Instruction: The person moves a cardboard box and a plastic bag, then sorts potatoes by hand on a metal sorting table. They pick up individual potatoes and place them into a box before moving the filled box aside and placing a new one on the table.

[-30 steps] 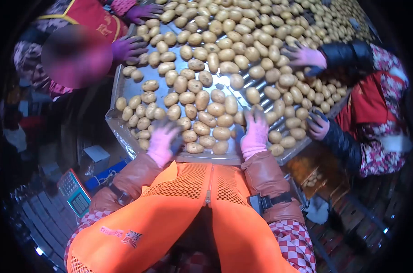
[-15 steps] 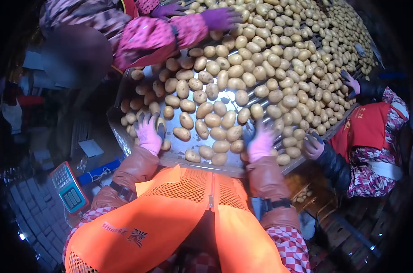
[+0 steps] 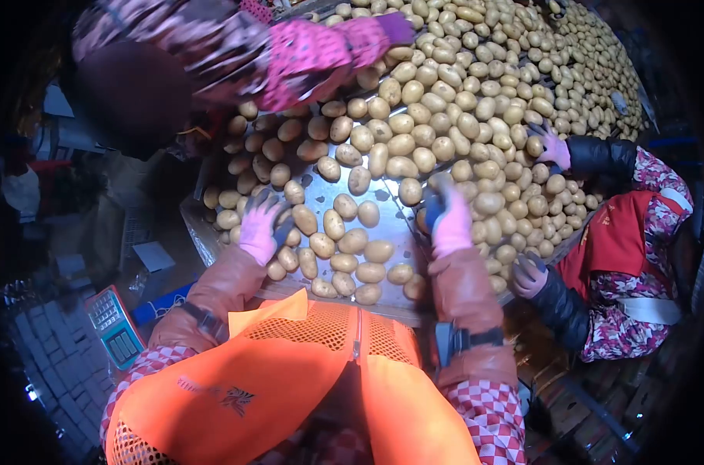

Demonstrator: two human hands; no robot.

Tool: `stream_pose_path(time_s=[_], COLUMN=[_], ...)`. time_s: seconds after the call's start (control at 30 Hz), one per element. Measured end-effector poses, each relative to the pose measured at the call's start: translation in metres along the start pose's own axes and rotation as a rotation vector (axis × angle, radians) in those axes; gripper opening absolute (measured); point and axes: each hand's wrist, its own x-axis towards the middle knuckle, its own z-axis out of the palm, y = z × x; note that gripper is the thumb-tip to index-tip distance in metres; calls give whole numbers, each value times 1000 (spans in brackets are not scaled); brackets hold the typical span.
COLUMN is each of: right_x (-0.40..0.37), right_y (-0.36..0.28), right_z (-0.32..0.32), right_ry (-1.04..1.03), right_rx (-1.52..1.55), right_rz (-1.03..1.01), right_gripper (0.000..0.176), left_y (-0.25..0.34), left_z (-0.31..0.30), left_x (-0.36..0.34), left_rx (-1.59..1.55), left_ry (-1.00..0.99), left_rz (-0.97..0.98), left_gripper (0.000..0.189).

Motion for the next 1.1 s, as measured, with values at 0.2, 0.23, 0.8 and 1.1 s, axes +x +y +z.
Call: stream_pose_path(time_s=[0.2,0.23,0.8,1.1], right_x=[29,17,-84,-99], right_y=[-51,-34,15,-47], right_z=[80,95,-57,79], right_ry=[-51,-101,-558,-971], right_rx=[-1301,-1234,-1060,-363], right_rz=[-141,-313,412,215], right_gripper=[62,65,59,42], left_y=[9,13,-11,30], left_z=[10,9,12,30], left_x=[17,32,-67,141], left_rx=[-137,-204,-72,55], left_ry=[182,196,-170,-36], left_rz=[-47,-44,-264,-199], left_gripper=[24,22,48,58])
